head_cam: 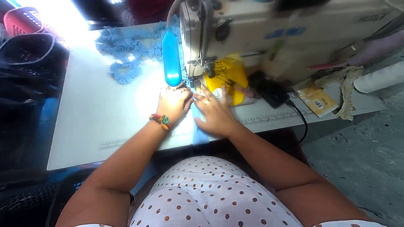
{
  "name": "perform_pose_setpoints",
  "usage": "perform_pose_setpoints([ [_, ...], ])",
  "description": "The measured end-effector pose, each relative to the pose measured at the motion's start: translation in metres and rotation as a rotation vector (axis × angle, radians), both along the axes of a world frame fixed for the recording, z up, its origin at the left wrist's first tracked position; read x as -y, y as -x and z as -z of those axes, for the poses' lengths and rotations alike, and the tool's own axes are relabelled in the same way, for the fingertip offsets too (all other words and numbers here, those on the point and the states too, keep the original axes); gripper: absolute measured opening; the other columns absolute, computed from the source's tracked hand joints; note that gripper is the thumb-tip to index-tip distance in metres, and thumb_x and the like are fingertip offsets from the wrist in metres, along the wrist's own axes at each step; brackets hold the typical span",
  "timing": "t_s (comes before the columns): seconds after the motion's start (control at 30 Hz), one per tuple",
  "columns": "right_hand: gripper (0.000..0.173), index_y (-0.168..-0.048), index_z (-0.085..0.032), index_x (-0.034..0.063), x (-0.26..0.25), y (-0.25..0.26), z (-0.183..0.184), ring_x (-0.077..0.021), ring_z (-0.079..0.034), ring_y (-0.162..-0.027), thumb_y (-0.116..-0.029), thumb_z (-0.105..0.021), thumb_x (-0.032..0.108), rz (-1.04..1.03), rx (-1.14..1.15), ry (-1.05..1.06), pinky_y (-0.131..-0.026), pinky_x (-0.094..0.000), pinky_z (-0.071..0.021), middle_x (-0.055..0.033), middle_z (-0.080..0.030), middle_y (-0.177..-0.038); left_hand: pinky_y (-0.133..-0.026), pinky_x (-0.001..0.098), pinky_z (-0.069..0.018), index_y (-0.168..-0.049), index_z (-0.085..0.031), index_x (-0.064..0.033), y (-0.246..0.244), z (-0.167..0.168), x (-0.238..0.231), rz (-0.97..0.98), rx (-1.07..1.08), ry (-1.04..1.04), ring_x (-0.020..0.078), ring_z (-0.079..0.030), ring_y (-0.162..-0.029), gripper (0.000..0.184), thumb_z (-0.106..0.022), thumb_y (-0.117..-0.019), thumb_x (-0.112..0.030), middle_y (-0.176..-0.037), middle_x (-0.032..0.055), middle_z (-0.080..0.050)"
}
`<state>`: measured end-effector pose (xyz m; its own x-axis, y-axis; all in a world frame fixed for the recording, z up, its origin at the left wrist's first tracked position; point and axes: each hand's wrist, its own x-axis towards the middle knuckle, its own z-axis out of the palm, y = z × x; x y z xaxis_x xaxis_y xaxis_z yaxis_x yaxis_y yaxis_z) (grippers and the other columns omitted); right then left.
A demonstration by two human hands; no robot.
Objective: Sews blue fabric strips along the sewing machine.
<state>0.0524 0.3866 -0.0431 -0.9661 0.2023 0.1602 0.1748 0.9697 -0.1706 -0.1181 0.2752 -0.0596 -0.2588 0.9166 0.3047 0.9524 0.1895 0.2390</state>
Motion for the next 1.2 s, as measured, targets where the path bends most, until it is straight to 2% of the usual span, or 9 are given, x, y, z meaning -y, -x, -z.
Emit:
perform_pose_setpoints([
  [0.47,0.054,-0.135,-0.066,0.0179,-0.001,0.006,-0.001,-0.0294,-0.019,-0.159,-0.0962,-0.046,0.050,0.030,0.042,0.011,-0.115,-0.0801,0.0031,-0.0021,-0.047,-0.159,-0.120,0.0655,-0.0179,-0.118,-0.074,-0.0125,0.007,0.002,-0.007,0.017,0.047,-0.037,0.0312,-0.055,-0.136,0.035,-0.048,-0.1029,-0.031,-0.128,0.0061,-0.071],
  [0.7,0.061,-0.145,-0.059,0.0151,-0.002,0.013,0.004,-0.0283,-0.019,-0.159,-0.1008,-0.037,0.052,0.069,0.050,-0.018,-0.114,-0.0809,0.0012,-0.0012,-0.044,-0.162,-0.121,0.0617,-0.0216,-0.126,-0.070,-0.0098,0.010,-0.003,-0.008,-0.010,0.171,0.012,0.0358,-0.041,-0.147,0.038,-0.047,-0.1050,-0.033,-0.148,0.0130,-0.057],
  [0.77,0.059,-0.144,-0.060,0.0146,-0.002,0.009,0.002,-0.0292,-0.020,-0.158,-0.1039,-0.037,0.051,0.064,0.013,0.019,-0.116,-0.0795,0.0015,-0.0027,-0.044,-0.162,-0.113,0.0563,-0.0369,-0.124,-0.069,-0.0070,-0.014,-0.018,0.018,-0.058,0.324,-0.071,0.0324,-0.053,-0.135,0.035,-0.053,-0.1038,-0.031,-0.140,0.0137,-0.061],
  [0.83,0.052,-0.140,-0.063,0.0138,-0.002,-0.005,-0.004,-0.0315,-0.024,-0.157,-0.1054,-0.040,0.045,0.054,-0.103,0.105,-0.119,-0.0759,-0.0028,-0.0048,-0.046,-0.160,-0.085,0.0364,-0.0556,-0.108,-0.069,-0.0067,-0.060,-0.030,0.073,-0.075,0.654,-0.153,0.0138,-0.067,-0.095,0.022,-0.057,-0.1020,-0.025,-0.102,0.0043,-0.070],
  [0.93,0.040,-0.128,-0.068,0.0072,-0.004,-0.031,-0.013,-0.0393,-0.036,-0.149,-0.1031,-0.047,0.031,-0.002,-0.349,0.226,-0.121,-0.0658,-0.0205,-0.0155,-0.056,-0.148,-0.069,0.0204,-0.0557,-0.091,-0.069,-0.0087,-0.094,-0.004,0.155,0.010,1.302,0.093,0.0002,-0.064,-0.073,0.019,-0.065,-0.0972,-0.027,-0.081,-0.0061,-0.067],
  [1.0,0.037,-0.126,-0.068,0.0060,-0.001,-0.049,-0.016,-0.0381,-0.041,-0.146,-0.1024,-0.050,0.029,0.006,-0.413,0.251,-0.121,-0.0563,-0.0293,-0.0175,-0.058,-0.143,-0.076,0.0262,-0.0541,-0.105,-0.067,-0.0068,-0.100,0.024,0.168,-0.212,1.305,0.243,0.0059,-0.063,-0.082,0.026,-0.070,-0.0931,-0.029,-0.092,-0.0003,-0.066],
  [1.07,0.035,-0.125,-0.070,0.0055,0.005,-0.060,-0.018,-0.0367,-0.043,-0.144,-0.1003,-0.055,0.025,0.019,-0.443,0.258,-0.119,-0.0526,-0.0332,-0.0176,-0.061,-0.139,-0.109,0.0417,-0.0465,-0.142,-0.056,-0.0065,-0.104,0.043,0.150,-0.302,1.217,0.420,0.0196,-0.060,-0.125,0.061,-0.073,-0.0932,-0.038,-0.134,0.0128,-0.064],
  [1.1,0.033,-0.123,-0.070,0.0054,0.010,-0.063,-0.019,-0.0360,-0.044,-0.143,-0.0996,-0.057,0.023,0.019,-0.460,0.261,-0.119,-0.0518,-0.0345,-0.0171,-0.062,-0.137,-0.115,0.0470,-0.0403,-0.150,-0.049,-0.0078,-0.105,0.051,0.135,-0.283,1.184,0.496,0.0247,-0.054,-0.135,0.069,-0.072,-0.0937,-0.041,-0.144,0.0159,-0.058],
  [1.2,0.027,-0.118,-0.071,0.0055,0.019,-0.069,-0.017,-0.0362,-0.046,-0.141,-0.0983,-0.059,0.019,0.017,-0.495,0.251,-0.119,-0.0525,-0.0346,-0.0151,-0.065,-0.133,-0.110,0.0512,-0.0432,-0.133,-0.063,-0.0024,-0.107,0.071,0.107,-0.198,1.168,0.488,0.0287,-0.059,-0.126,0.048,-0.068,-0.0976,-0.036,-0.131,0.0194,-0.064],
])
